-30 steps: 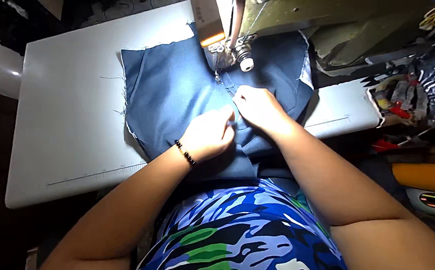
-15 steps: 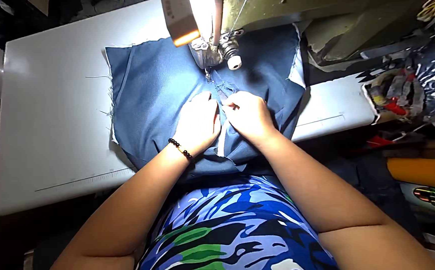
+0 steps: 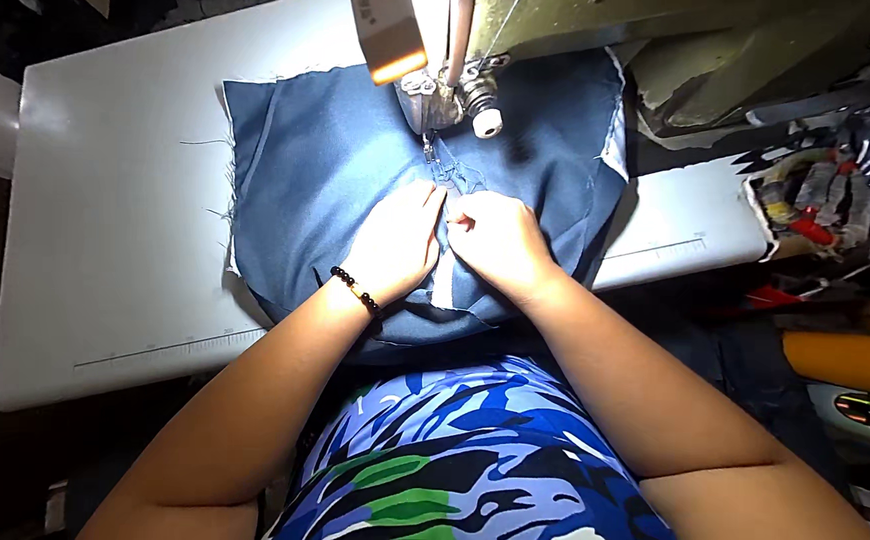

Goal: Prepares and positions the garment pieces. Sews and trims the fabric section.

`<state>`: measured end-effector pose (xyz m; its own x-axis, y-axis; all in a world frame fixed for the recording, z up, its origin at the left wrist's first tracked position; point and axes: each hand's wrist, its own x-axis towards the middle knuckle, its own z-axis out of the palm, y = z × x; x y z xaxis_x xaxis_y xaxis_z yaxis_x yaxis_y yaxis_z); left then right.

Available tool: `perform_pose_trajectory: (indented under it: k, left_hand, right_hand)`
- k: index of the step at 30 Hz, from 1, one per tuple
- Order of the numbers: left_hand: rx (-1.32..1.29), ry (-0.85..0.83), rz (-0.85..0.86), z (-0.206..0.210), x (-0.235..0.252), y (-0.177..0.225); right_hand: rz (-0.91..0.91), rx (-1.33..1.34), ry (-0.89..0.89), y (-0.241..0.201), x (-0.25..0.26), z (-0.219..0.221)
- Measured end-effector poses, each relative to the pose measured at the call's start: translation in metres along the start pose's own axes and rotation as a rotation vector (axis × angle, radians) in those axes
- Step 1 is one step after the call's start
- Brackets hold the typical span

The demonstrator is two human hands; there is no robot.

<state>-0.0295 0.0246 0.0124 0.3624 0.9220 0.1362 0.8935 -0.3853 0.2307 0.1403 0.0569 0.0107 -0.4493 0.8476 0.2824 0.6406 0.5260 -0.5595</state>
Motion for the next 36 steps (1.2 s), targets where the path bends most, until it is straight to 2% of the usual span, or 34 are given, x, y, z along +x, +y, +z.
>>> perform_pose_trajectory:
  k: [3, 8, 15, 18, 22, 26, 36]
  left_hand:
    - [-0.024, 0.056, 0.022, 0.006, -0.003, -0.004]
    - [-0.037, 0.044, 0.029, 0.007, -0.003, -0.008]
    - [-0.043, 0.127, 0.112, 0.005, 0.013, -0.028]
    - [-0.015, 0.151, 0.113, 0.002, 0.013, -0.021]
    - [-0.046, 0.115, 0.013, 0.004, 0.004, -0.014]
    - [-0.077, 0.170, 0.047, 0.007, 0.003, -0.018]
    - [-0.082, 0.183, 0.128, 0.000, 0.032, -0.051]
  right_hand:
    - [0.006, -0.033, -0.037, -0.003, 0.001, -0.003]
    - [-0.026, -0.048, -0.060, 0.000, 0.004, -0.004]
    - [-0.005, -0.014, -0.123, 0.000, 0.027, -0.005]
    - [-0.082, 0.001, -0.107, 0.004, 0.026, -0.006]
    - [-0.252, -0.096, -0.138, 0.014, 0.018, -0.008]
    - [-0.339, -0.166, -0.164, 0.020, 0.013, -0.011]
    - [-0.298, -0.206, -0.212, 0.020, 0.042, -0.005]
